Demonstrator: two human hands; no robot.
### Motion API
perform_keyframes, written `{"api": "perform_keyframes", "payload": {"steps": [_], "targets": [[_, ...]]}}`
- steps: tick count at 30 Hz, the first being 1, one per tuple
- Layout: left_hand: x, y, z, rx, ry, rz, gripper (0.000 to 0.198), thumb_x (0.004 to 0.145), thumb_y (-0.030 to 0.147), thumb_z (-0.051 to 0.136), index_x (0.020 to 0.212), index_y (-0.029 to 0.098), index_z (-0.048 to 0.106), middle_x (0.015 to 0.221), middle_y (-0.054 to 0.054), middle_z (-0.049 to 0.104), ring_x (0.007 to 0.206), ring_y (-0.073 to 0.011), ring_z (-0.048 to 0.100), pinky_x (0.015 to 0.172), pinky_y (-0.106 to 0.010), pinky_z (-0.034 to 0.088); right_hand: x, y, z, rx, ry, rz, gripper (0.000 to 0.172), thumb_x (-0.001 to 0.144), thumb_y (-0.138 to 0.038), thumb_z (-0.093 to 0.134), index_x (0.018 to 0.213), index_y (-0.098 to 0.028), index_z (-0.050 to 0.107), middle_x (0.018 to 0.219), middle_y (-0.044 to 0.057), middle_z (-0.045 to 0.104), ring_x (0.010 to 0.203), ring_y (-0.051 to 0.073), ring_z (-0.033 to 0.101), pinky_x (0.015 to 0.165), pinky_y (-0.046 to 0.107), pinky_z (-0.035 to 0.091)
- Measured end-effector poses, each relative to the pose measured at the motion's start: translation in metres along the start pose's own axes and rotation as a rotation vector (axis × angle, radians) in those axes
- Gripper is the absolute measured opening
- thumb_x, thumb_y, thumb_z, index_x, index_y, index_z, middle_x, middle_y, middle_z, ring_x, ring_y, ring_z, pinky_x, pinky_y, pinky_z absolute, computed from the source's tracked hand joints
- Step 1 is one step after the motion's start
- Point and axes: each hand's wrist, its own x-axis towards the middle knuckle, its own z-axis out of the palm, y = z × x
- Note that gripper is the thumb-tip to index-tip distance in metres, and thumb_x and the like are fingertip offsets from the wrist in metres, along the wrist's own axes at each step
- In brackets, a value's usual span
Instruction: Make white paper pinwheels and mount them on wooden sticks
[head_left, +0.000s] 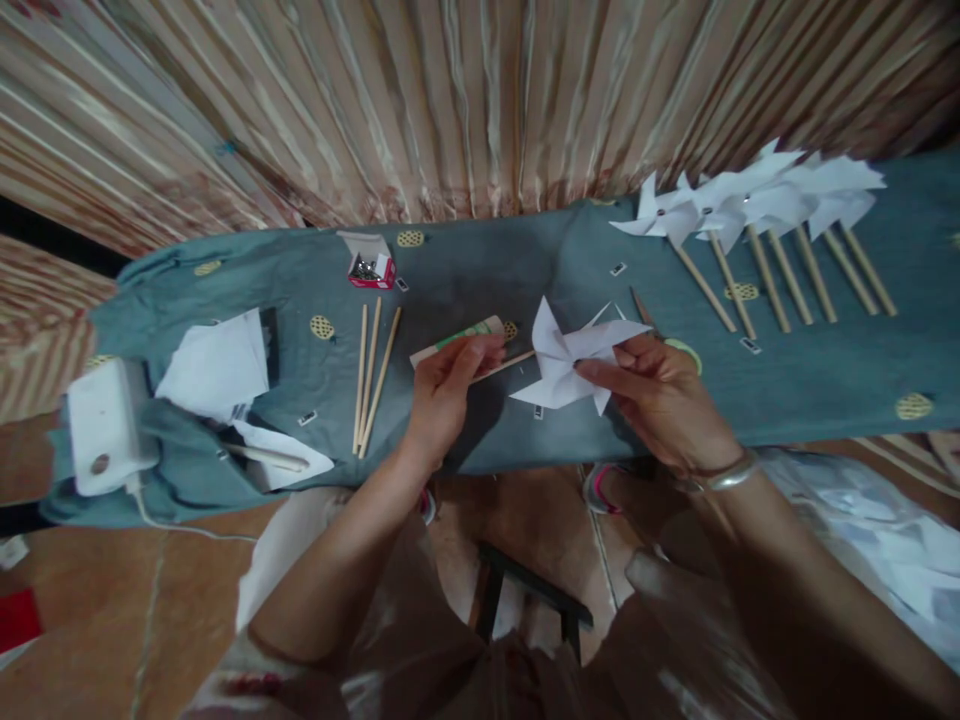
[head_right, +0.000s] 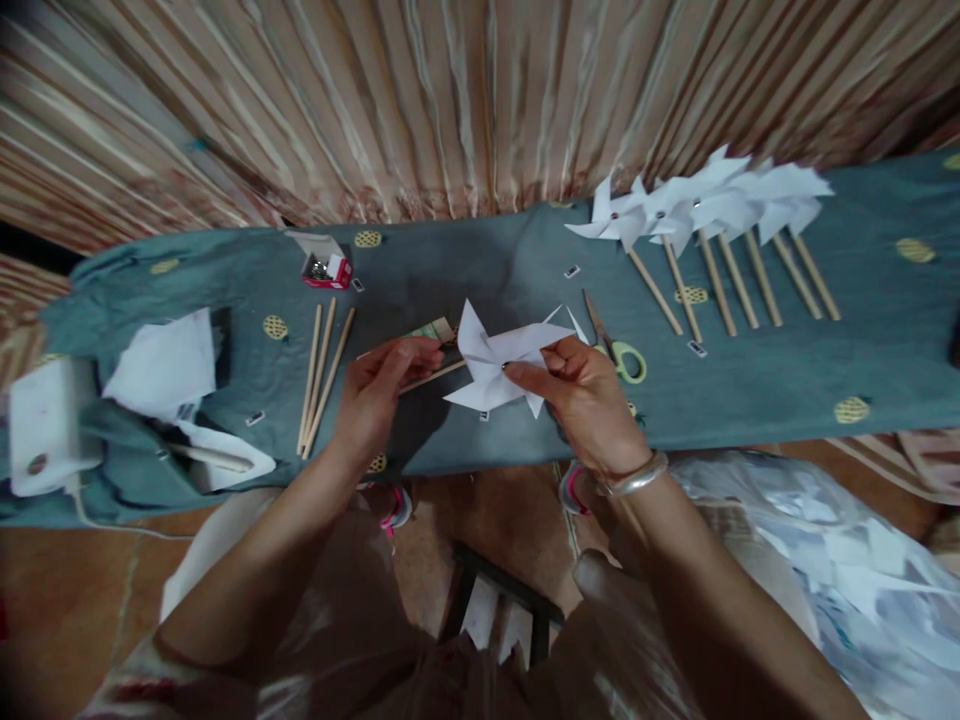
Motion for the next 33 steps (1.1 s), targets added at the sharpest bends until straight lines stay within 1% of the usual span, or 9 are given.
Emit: {"api": "perform_keyframes", "payload": {"steps": [3, 6, 9, 13, 19, 23, 26, 30, 33], "targets": [[0.0, -0.005, -0.005, 0.383, -0.066, 0.222, 0.019, 0.092, 0.029, 0.058, 0.096, 0.018, 0.073, 0.098, -0.007, 0.075, 0.094, -0.0196, 0.069, 0.088, -0.032, 0.053, -0.001, -0.007, -0.006, -0.022, -0.008, -0.004, 0.024, 0.066, -0.033, 0.087, 0.082, -0.024, 0.071, 0.077, -0.001, 0.075, 0.073, 0.019, 0.071, 0.073, 0.033, 0.06], [-0.001, -0.012, -0.005, 0.761, -0.191, 0.406, 0.02, 0.093, 0.014, 0.053, 0.103, 0.017, 0.07, 0.104, -0.009, 0.073, 0.101, -0.0214, 0.067, 0.092, -0.034, 0.052, -0.002, -0.012, -0.009, -0.002, 0.004, -0.006, 0.024, 0.065, -0.032, 0.087, 0.083, -0.025, 0.074, 0.082, -0.001, 0.077, 0.074, 0.018, 0.071, 0.076, 0.034, 0.06], [-0.001, -0.018, -0.001, 0.992, -0.264, 0.481, 0.025, 0.093, 0.01, 0.051, 0.112, 0.014, 0.067, 0.108, -0.012, 0.071, 0.105, -0.0244, 0.064, 0.094, -0.038, 0.052, -0.005, -0.014, -0.011, 0.009, 0.002, -0.021, 0.022, 0.063, -0.031, 0.088, 0.08, -0.026, 0.074, 0.08, -0.002, 0.077, 0.07, 0.016, 0.07, 0.073, 0.031, 0.06], [0.005, -0.024, 0.005, 1.099, -0.274, 0.49, 0.025, 0.094, 0.012, 0.051, 0.113, 0.013, 0.067, 0.11, -0.012, 0.069, 0.106, -0.0261, 0.062, 0.096, -0.04, 0.051, -0.013, -0.019, -0.011, -0.073, -0.079, -0.019, 0.026, 0.063, -0.031, 0.088, 0.083, -0.025, 0.072, 0.077, -0.001, 0.075, 0.069, 0.015, 0.07, 0.064, 0.028, 0.06], [0.006, -0.023, 0.008, 0.959, -0.256, 0.41, 0.022, 0.093, 0.014, 0.05, 0.1, 0.014, 0.071, 0.097, -0.012, 0.066, 0.095, -0.0249, 0.063, 0.085, -0.037, 0.053, -0.025, -0.023, -0.006, -0.225, -0.155, -0.062, 0.03, 0.067, -0.031, 0.085, 0.089, -0.022, 0.068, 0.077, 0.0, 0.074, 0.066, 0.015, 0.069, 0.056, 0.025, 0.057], [-0.008, -0.013, 0.007, 0.611, -0.25, 0.345, 0.019, 0.092, 0.017, 0.054, 0.098, 0.016, 0.072, 0.097, -0.009, 0.067, 0.085, -0.0187, 0.065, 0.078, -0.03, 0.052, -0.031, -0.021, -0.003, -0.36, -0.082, -0.158, 0.026, 0.073, -0.032, 0.081, 0.092, -0.021, 0.066, 0.081, 0.002, 0.074, 0.071, 0.016, 0.07, 0.063, 0.027, 0.058], [-0.018, -0.006, 0.006, 0.401, -0.231, 0.306, 0.017, 0.092, 0.022, 0.056, 0.094, 0.018, 0.073, 0.094, -0.007, 0.068, 0.084, -0.0175, 0.064, 0.075, -0.028, 0.05, -0.039, -0.02, -0.001, -0.494, -0.013, -0.277, 0.021, 0.08, -0.028, 0.074, 0.097, -0.022, 0.065, 0.091, 0.003, 0.075, 0.079, 0.017, 0.071, 0.071, 0.029, 0.059], [-0.025, 0.003, 0.006, 0.23, -0.233, 0.22, 0.017, 0.093, 0.027, 0.059, 0.091, 0.02, 0.074, 0.082, -0.003, 0.063, 0.073, -0.0137, 0.059, 0.066, -0.024, 0.047, -0.052, -0.023, 0.003, -0.697, 0.049, -0.463, 0.016, 0.084, -0.019, 0.066, 0.099, -0.024, 0.064, 0.091, 0.0, 0.074, 0.081, 0.016, 0.072, 0.075, 0.028, 0.059], [-0.028, 0.011, 0.007, 0.156, -0.241, 0.179, 0.019, 0.092, 0.03, 0.062, 0.081, 0.019, 0.073, 0.071, 0.001, 0.057, 0.063, -0.0108, 0.052, 0.06, -0.022, 0.043, -0.057, -0.026, 0.005, -0.8, 0.071, -0.554, 0.023, 0.083, -0.012, 0.061, 0.101, -0.025, 0.063, 0.092, -0.001, 0.076, 0.079, 0.016, 0.073, 0.074, 0.027, 0.059]]}}
